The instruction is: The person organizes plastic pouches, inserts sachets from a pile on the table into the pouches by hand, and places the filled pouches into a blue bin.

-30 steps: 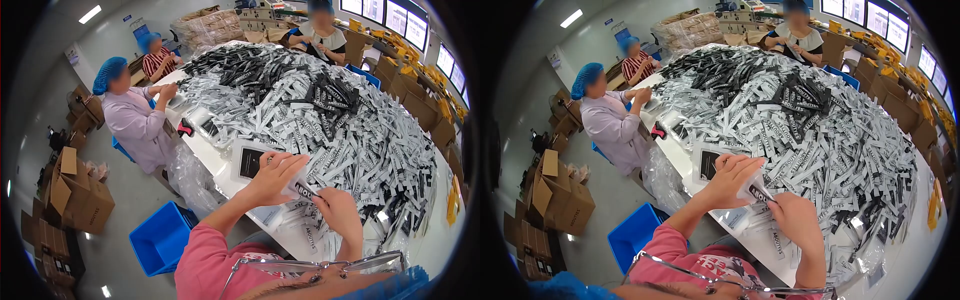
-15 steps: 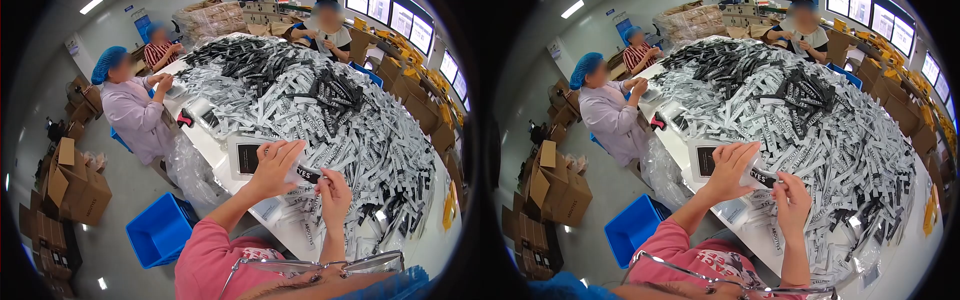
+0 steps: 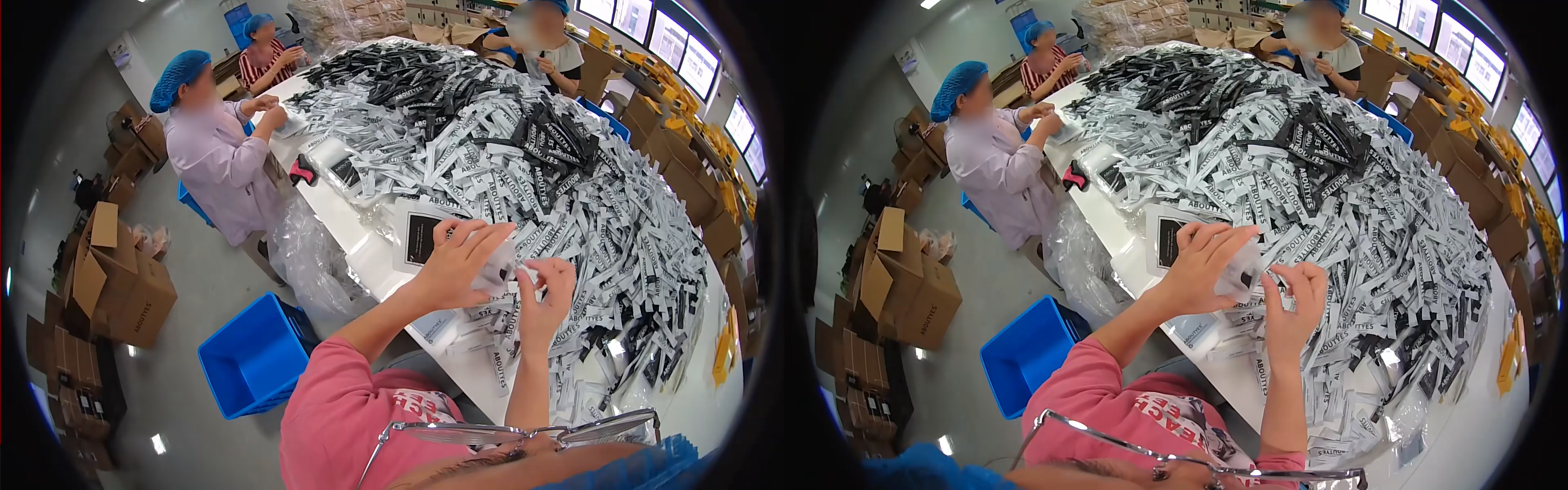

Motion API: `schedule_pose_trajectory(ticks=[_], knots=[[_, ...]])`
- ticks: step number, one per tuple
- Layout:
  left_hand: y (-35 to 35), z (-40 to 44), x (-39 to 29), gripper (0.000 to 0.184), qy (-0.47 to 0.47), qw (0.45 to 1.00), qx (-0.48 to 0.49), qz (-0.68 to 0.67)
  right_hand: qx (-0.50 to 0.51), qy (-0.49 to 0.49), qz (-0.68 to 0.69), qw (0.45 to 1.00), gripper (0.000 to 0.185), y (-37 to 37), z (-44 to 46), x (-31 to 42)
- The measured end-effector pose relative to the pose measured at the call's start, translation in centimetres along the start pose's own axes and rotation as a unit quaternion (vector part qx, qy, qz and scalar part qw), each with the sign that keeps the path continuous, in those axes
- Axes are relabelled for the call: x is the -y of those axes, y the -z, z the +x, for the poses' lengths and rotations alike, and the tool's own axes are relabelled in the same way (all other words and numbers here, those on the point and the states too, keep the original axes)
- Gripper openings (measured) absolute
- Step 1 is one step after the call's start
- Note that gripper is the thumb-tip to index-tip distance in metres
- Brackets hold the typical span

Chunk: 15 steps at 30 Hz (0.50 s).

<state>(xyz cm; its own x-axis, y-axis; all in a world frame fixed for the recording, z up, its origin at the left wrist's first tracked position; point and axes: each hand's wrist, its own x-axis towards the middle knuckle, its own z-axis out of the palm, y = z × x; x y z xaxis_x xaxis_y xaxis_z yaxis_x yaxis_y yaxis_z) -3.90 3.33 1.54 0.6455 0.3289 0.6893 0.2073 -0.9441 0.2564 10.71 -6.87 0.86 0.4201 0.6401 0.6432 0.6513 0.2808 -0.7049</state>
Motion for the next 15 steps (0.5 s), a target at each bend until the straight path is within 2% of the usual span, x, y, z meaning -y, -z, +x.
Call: schedule_pose_trajectory(ticks=[1, 4, 7, 9, 11, 12, 15], knots=[[-0.1, 0.0, -0.1, 0.100, 0.002, 1.000, 0.003, 0.000, -0.002, 0.003, 0.007, 1.000, 0.021, 0.1, -0.2, -0.2], [0.2, -0.1, -0.3, 0.100, 0.008, 1.000, 0.015, 0.012, 0.077, 0.040, -0.007, 0.996, 0.019, 0.3, -0.2, 0.1], [0.0, -0.1, 0.1, 0.102, 0.010, 1.000, 0.005, 0.020, 0.018, 0.035, 0.001, 0.999, 0.024, 1.2, -1.1, 0.4], [-0.2, -0.2, 0.1, 0.098, 0.006, 1.000, 0.007, 0.012, 0.076, 0.084, -0.024, 0.993, 0.032, 0.9, -1.3, 0.4], [-0.3, -0.2, -0.6, 0.099, 0.006, 1.000, 0.007, 0.004, 0.088, 0.093, -0.041, 0.991, 0.035, 0.6, -1.8, 0.6], [-0.3, 0.0, -0.8, 0.100, 0.005, 1.000, 0.003, 0.001, 0.052, 0.037, 0.020, 0.998, 0.035, 0.8, -2.3, 0.6], [-0.4, -0.4, -1.9, 0.097, -0.001, 1.000, 0.030, -0.010, 0.086, 0.069, -0.089, 0.990, 0.039, 1.8, -3.9, 0.2]])
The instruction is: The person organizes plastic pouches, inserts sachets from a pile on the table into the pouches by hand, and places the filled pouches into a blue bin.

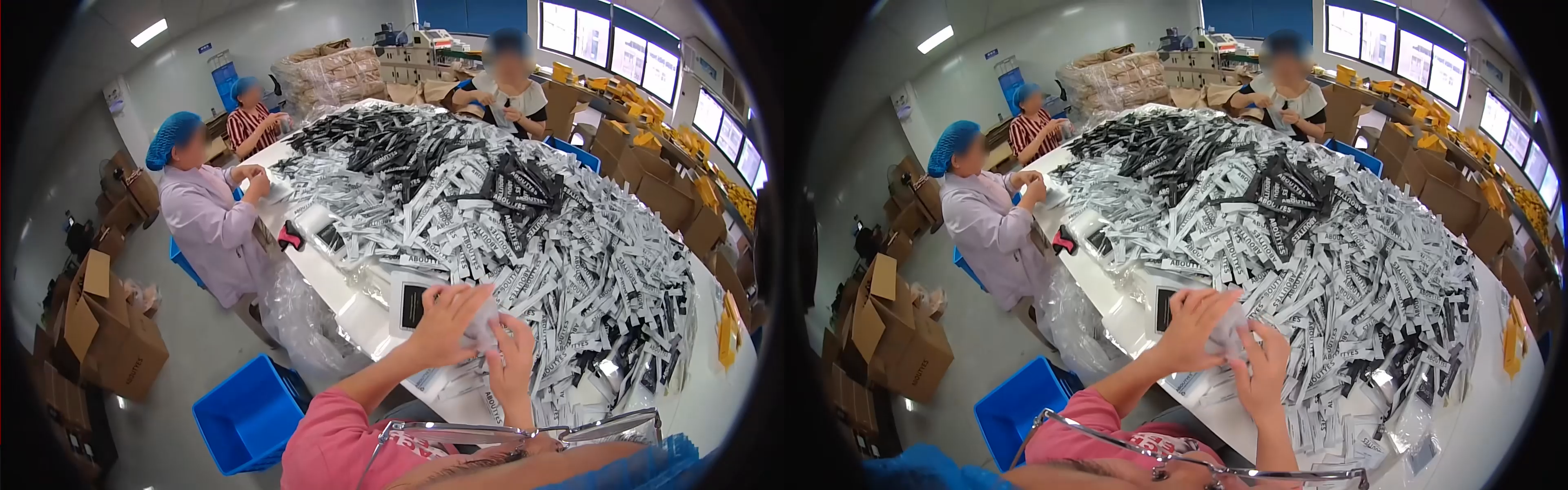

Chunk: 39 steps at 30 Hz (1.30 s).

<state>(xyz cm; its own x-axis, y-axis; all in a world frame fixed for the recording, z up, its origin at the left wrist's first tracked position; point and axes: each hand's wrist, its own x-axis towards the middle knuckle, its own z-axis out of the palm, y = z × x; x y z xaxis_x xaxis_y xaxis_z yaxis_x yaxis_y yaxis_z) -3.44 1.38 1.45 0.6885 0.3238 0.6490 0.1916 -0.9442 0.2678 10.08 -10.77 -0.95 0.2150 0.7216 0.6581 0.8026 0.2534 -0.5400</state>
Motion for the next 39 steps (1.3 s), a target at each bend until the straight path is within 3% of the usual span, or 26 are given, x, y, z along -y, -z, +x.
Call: schedule_pose_trajectory(ticks=[1, 4, 7, 10, 12, 13, 17, 21, 27, 32, 34, 39], knots=[[-0.5, -0.3, -0.5, 0.095, -0.010, 1.000, -0.001, -0.003, 0.001, 0.017, -0.025, 1.000, 0.041, -0.1, -0.8, -0.5], [-2.1, -1.1, -2.2, 0.092, -0.042, 0.999, 0.007, -0.009, 0.032, -0.078, 0.045, 0.995, 0.038, 0.5, -4.0, -1.1], [-2.6, -1.3, -3.3, 0.093, -0.066, 0.997, 0.031, -0.033, -0.036, -0.097, 0.150, 0.983, 0.034, 2.9, -4.8, -0.2], [-3.1, -1.8, -4.6, 0.092, -0.084, 0.992, 0.072, -0.065, -0.014, -0.057, -0.040, 0.997, 0.033, 4.9, -7.5, 1.2], [-4.2, -2.8, -5.8, 0.090, -0.095, 0.986, 0.100, -0.096, -0.030, -0.107, -0.022, 0.994, 0.033, 5.4, -8.8, 0.9], [-6.1, -4.0, -6.2, 0.090, -0.114, 0.988, 0.047, -0.096, -0.037, -0.133, -0.011, 0.990, 0.033, 5.4, -9.5, 0.7], [-6.7, -5.6, -9.7, 0.096, -0.069, 0.966, 0.130, -0.214, -0.062, -0.202, 0.017, 0.977, 0.032, 5.5, -10.8, -0.3], [-8.4, -6.1, -9.5, 0.100, -0.127, 0.960, 0.116, -0.219, -0.081, -0.248, 0.036, 0.965, 0.031, 5.6, -11.8, -0.9], [-8.3, -5.8, -9.8, 0.096, -0.146, 0.950, 0.158, -0.227, -0.090, -0.292, 0.053, 0.951, 0.031, 5.5, -12.8, -1.1], [-11.2, -7.1, -9.6, 0.090, -0.194, 0.956, 0.052, -0.213, -0.096, -0.312, 0.062, 0.943, 0.030, 5.6, -13.3, -1.3], [-10.2, -7.0, -9.7, 0.086, -0.167, 0.954, 0.120, -0.218, -0.098, -0.317, 0.065, 0.941, 0.030, 5.6, -13.4, -1.4], [-8.6, -5.7, -9.7, 0.080, -0.142, 0.963, 0.106, -0.202, -0.103, -0.328, 0.078, 0.936, 0.029, 5.6, -13.5, -1.7]])
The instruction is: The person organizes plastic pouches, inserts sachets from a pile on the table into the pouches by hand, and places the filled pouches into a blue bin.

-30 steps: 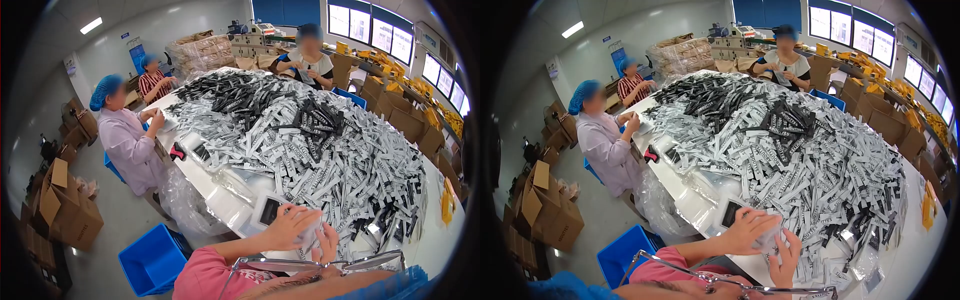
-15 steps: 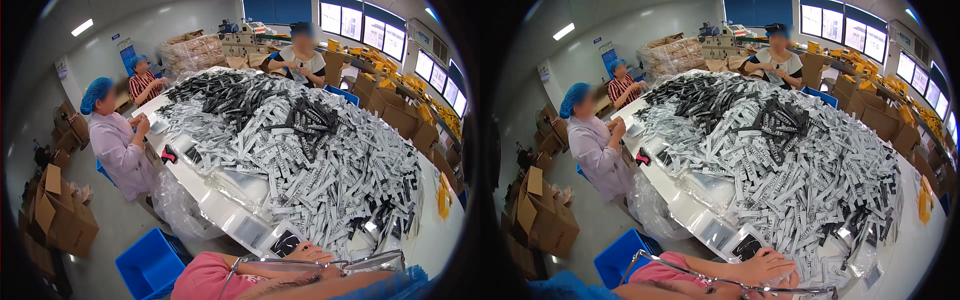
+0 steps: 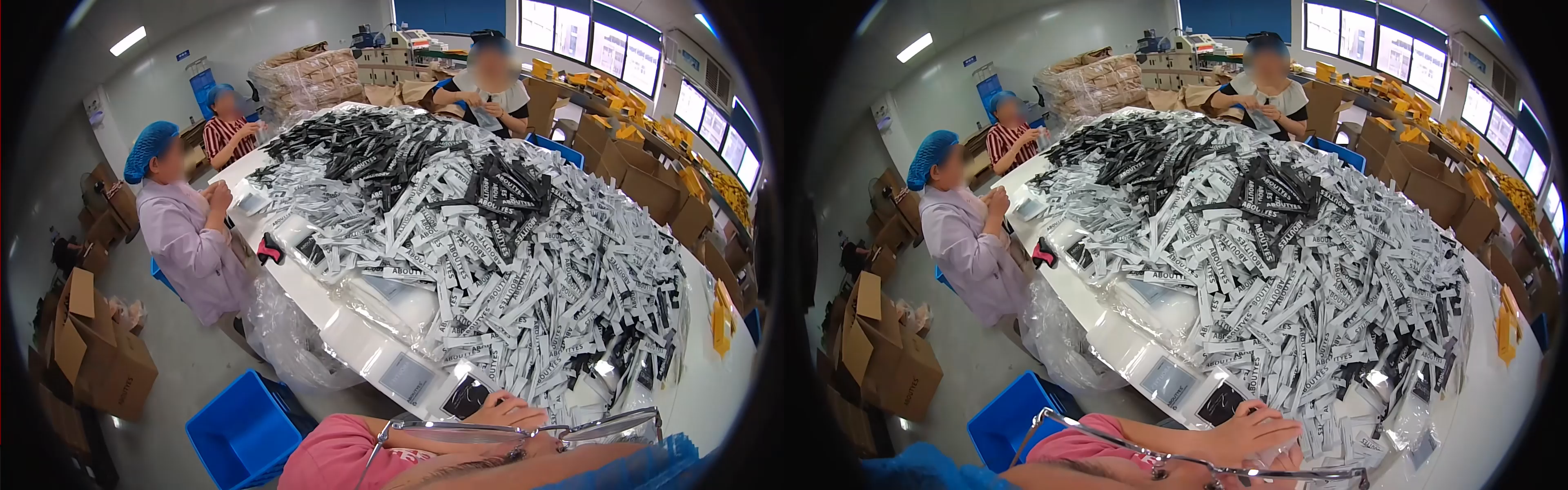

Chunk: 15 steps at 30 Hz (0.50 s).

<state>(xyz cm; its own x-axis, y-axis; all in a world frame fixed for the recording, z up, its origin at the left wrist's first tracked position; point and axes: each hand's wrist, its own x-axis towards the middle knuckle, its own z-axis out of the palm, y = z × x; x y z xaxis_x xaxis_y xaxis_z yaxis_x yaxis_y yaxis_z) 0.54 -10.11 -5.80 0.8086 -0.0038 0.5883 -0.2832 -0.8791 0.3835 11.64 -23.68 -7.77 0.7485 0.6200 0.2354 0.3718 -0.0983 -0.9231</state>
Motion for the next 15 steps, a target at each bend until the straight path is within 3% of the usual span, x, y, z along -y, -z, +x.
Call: schedule_pose_trajectory(ticks=[3, 5, 8, 11, 12, 15], knots=[[0.1, 0.5, -0.5, 0.078, 0.012, 1.000, 0.008, -0.023, -0.002, -0.008, 0.007, 1.000, 0.029, 0.2, -0.1, -0.1], [-0.1, 1.3, -1.0, 0.076, 0.074, 0.997, -0.014, -0.024, 0.001, -0.012, 0.009, 1.000, 0.028, 0.4, -0.2, -0.3], [1.1, 2.2, -0.7, 0.064, 0.099, 0.988, -0.003, -0.118, 0.001, -0.017, 0.015, 1.000, 0.028, 0.5, -0.2, -0.7], [1.6, 1.8, 1.7, 0.045, 0.237, 0.892, 0.115, -0.368, 0.000, -0.021, 0.024, 0.999, 0.027, 0.7, -0.3, -0.9], [0.8, 1.2, 2.1, 0.032, 0.205, 0.915, 0.094, -0.333, 0.002, -0.024, 0.027, 0.999, 0.027, 0.6, -0.3, -0.9], [0.2, -0.1, 2.5, 0.028, 0.219, 0.904, 0.073, -0.360, 0.000, -0.032, 0.037, 0.999, 0.027, 0.6, -0.3, -1.2]])
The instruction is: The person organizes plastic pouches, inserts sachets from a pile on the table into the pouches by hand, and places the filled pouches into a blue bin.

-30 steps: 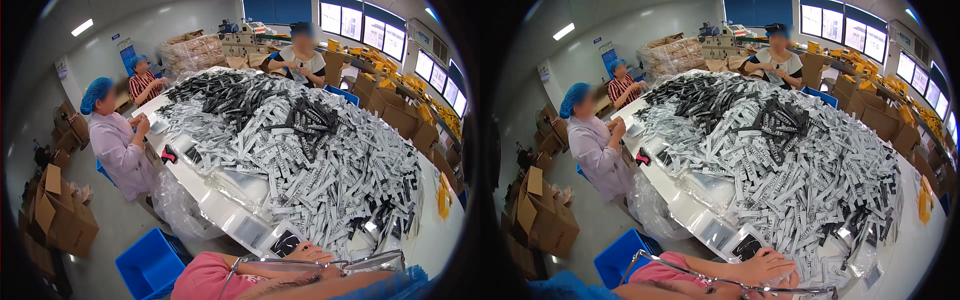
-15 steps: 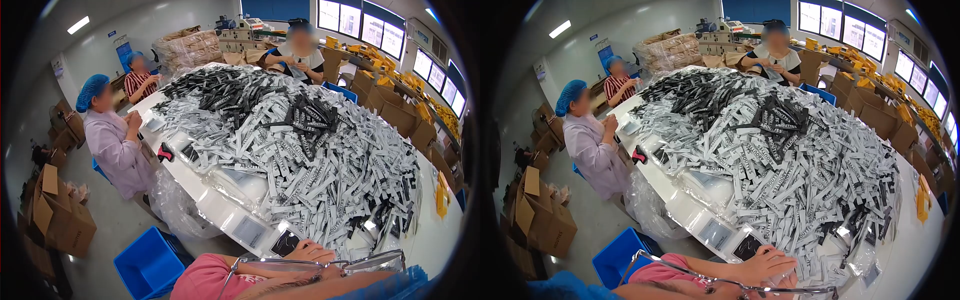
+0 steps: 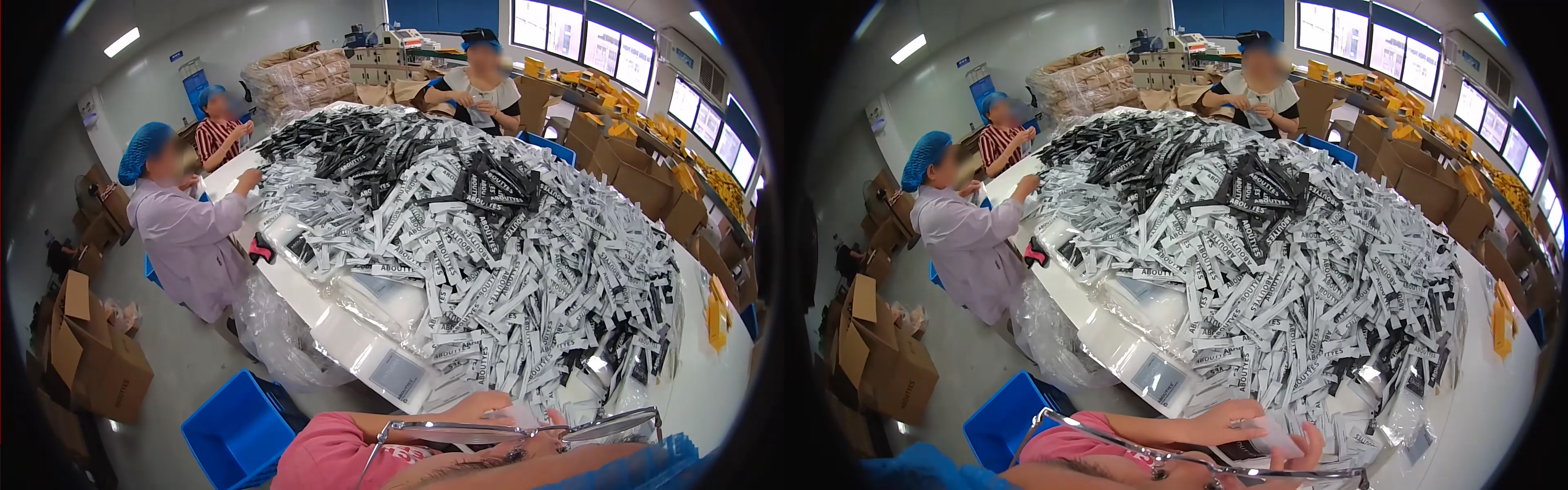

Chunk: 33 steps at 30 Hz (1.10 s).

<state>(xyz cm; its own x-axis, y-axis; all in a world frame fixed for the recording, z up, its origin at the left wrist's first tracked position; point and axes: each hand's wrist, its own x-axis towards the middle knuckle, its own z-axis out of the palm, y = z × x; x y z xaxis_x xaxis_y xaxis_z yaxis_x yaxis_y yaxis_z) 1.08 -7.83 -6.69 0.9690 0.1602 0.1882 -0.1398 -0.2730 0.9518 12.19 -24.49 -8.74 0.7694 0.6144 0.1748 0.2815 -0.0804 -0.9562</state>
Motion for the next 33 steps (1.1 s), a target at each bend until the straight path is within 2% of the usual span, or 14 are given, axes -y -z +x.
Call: schedule_pose_trajectory(ticks=[3, 6, 9, 12, 15, 18, 21, 24, 27, 30, 33], knots=[[-0.5, -1.2, 0.6, 0.026, -0.040, 0.997, -0.059, 0.022, 0.005, -0.008, 0.007, 1.000, 0.027, 0.1, -0.2, -0.3], [-0.2, -2.0, 0.5, 0.027, 0.009, 0.999, -0.008, -0.029, 0.004, -0.016, 0.010, 1.000, 0.026, 0.1, -0.4, -0.5], [-0.4, -2.3, 0.8, 0.029, 0.049, 0.999, 0.005, 0.011, 0.002, -0.025, 0.011, 1.000, 0.026, 0.2, -0.7, -0.7], [0.1, -2.0, 1.0, 0.031, 0.048, 0.998, 0.040, 0.012, 0.001, -0.031, 0.012, 0.999, 0.026, 0.2, -0.9, -0.8], [-0.2, -2.3, 1.7, 0.030, 0.037, 0.999, -0.014, -0.016, 0.001, -0.034, 0.015, 0.999, 0.025, 0.1, -1.0, -0.9], [0.1, -2.2, 1.2, 0.028, 0.071, 0.993, 0.029, -0.087, 0.002, -0.039, 0.018, 0.999, 0.025, 0.1, -1.0, -1.1], [0.2, -2.2, 1.9, 0.027, 0.048, 0.995, 0.025, -0.078, 0.005, -0.045, 0.021, 0.999, 0.025, -0.1, -1.1, -1.1], [0.6, -2.2, 2.1, 0.028, 0.037, 0.998, 0.044, -0.001, 0.007, -0.049, 0.023, 0.999, 0.024, -0.3, -1.1, -1.3], [0.8, -2.3, 1.9, 0.027, 0.094, 0.992, 0.040, -0.078, 0.008, -0.054, 0.024, 0.998, 0.024, -0.3, -1.2, -1.5], [1.1, -2.3, 3.2, 0.026, 0.048, 0.997, 0.009, -0.067, 0.009, -0.058, 0.023, 0.998, 0.024, -0.4, -1.3, -1.6], [2.0, -2.1, 3.3, 0.024, 0.005, 0.999, 0.030, 0.011, 0.007, -0.064, 0.020, 0.998, 0.023, -0.3, -1.5, -1.8]])
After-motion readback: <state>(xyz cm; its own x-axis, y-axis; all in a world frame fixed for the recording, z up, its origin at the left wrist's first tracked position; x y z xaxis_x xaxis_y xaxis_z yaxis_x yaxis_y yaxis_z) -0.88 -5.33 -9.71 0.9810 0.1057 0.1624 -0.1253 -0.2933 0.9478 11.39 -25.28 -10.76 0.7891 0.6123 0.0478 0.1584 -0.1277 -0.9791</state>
